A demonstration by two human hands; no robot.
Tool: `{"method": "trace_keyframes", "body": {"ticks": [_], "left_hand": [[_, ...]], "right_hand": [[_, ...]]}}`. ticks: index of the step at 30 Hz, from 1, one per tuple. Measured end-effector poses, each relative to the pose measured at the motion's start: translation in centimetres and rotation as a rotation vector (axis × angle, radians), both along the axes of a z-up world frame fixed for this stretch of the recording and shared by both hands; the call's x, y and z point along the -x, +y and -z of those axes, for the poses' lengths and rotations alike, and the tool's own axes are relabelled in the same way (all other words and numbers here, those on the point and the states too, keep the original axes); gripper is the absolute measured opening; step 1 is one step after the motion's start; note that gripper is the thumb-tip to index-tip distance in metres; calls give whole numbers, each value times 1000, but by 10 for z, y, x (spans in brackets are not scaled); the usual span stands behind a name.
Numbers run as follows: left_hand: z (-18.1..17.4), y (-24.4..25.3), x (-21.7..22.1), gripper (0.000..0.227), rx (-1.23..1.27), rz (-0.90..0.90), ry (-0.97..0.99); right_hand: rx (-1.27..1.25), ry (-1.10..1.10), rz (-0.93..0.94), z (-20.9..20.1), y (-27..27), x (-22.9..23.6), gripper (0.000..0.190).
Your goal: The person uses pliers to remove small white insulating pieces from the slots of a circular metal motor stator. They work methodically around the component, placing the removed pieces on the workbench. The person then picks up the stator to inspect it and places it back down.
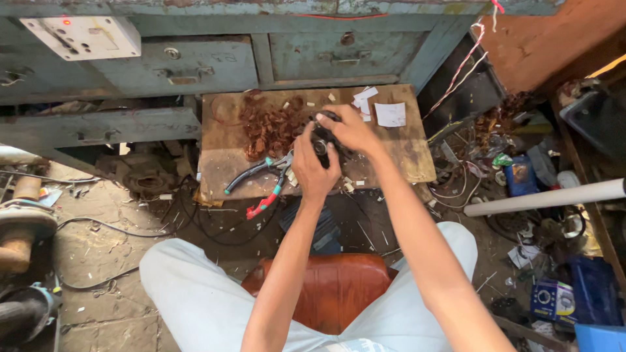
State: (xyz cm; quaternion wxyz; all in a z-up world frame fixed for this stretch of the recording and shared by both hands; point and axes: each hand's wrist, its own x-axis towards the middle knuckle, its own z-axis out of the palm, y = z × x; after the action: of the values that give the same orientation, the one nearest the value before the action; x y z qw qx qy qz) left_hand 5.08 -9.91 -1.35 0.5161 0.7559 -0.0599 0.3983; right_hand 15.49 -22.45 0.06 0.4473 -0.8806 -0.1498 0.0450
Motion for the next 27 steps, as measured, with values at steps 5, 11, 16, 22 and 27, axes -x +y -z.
{"method": "trace_keyframes", "body": {"ticks": [5,11,16,22,27], "left_hand": [[8,2,-2,50,-135,-43,-3],[11,0,-2,44,-183,-101,-77],[9,3,4,42,-92,-129,-46],[10,0,2,41,-104,-130,-23],[5,0,-1,40,6,-40,38]], "right_hand": [[-269,78,63,21,-2,6,35],[-681,258,134,35,-24,-1,36],[-632,475,-133,27,-43,-7,29],[-440,415,-182,44,-51,-33,43],[-389,382,-181,71,-62,-53,37]]}}
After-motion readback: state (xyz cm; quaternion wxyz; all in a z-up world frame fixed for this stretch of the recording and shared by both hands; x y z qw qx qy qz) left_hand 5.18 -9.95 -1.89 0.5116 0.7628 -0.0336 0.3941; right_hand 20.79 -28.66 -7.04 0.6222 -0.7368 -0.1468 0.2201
